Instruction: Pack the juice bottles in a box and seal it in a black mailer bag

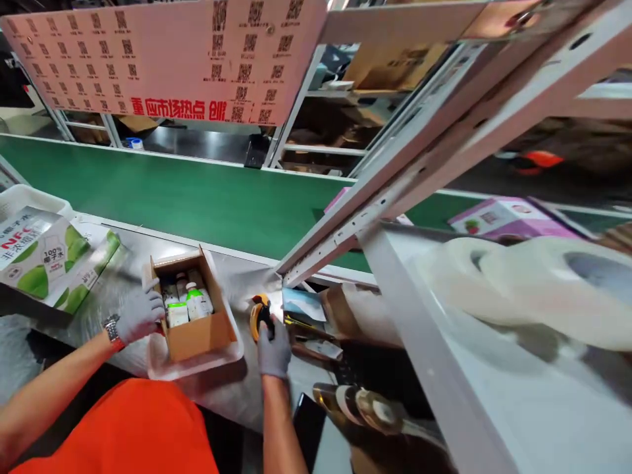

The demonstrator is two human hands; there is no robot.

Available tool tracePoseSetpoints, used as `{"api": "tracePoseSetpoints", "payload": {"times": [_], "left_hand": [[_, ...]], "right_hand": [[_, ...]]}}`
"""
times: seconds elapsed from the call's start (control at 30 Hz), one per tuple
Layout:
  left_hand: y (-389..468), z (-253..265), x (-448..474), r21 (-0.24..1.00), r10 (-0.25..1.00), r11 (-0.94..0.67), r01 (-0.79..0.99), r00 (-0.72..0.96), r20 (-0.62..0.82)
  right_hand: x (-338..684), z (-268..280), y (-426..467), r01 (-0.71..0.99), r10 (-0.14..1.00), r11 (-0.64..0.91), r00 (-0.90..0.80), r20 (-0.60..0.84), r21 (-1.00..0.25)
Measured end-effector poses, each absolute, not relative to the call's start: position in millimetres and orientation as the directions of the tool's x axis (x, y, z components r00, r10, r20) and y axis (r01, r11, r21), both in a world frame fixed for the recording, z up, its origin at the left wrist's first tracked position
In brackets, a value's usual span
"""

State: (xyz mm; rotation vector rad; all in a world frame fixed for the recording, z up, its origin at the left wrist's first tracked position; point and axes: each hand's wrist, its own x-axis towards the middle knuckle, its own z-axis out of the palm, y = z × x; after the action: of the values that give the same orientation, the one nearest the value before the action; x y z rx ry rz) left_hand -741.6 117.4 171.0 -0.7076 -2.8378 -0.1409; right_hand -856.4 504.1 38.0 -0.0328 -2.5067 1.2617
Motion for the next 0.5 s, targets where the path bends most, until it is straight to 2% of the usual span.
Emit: {"api": "tracePoseSetpoints", "payload": {"times": [0.07, 0.1, 0.17, 0.2, 0.27, 0.33, 0.37, 0.4, 0.43, 0.5], "left_hand": [[129, 171, -737, 0.032, 0.456, 0.878, 0.478, -0.854, 0.249], [135, 171, -735, 0.038, 0.452, 0.878, 0.477, -0.854, 0.258], [144, 171, -734, 0.059, 0.439, 0.881, 0.470, -0.857, 0.268], [146, 170, -734, 0.072, 0.427, 0.885, 0.461, -0.862, 0.274], [145, 168, -733, 0.115, 0.427, 0.873, 0.473, -0.858, 0.285], [135, 164, -729, 0.203, 0.436, 0.834, 0.514, -0.838, 0.328], [127, 162, -727, 0.262, 0.415, 0.811, 0.522, -0.831, 0.371], [116, 159, -724, 0.328, 0.360, 0.794, 0.512, -0.830, 0.425], [104, 156, -722, 0.397, 0.264, 0.784, 0.477, -0.836, 0.482], [74, 146, -724, 0.548, -0.016, 0.766, 0.335, -0.843, 0.538]], "right_hand": [[-833, 69, 491, -0.323, 0.191, 0.537, -0.853, 0.486, -0.779], [-822, 84, 481, -0.437, 0.133, 0.534, -0.802, 0.582, -0.724], [-805, 108, 457, -0.638, -0.092, 0.513, -0.706, 0.702, -0.575], [-800, 114, 443, -0.709, -0.227, 0.491, -0.664, 0.712, -0.505], [-797, 114, 418, -0.789, -0.468, 0.449, -0.608, 0.641, -0.419], [-797, 100, 400, -0.793, -0.579, 0.456, -0.609, 0.543, -0.403], [-794, 91, 395, -0.762, -0.565, 0.491, -0.648, 0.511, -0.423], [-789, 81, 392, -0.705, -0.503, 0.540, -0.708, 0.496, -0.460], [-781, 72, 391, -0.618, -0.386, 0.595, -0.781, 0.491, -0.514], [-758, 57, 389, -0.362, -0.045, 0.646, -0.897, 0.440, -0.672]]}}
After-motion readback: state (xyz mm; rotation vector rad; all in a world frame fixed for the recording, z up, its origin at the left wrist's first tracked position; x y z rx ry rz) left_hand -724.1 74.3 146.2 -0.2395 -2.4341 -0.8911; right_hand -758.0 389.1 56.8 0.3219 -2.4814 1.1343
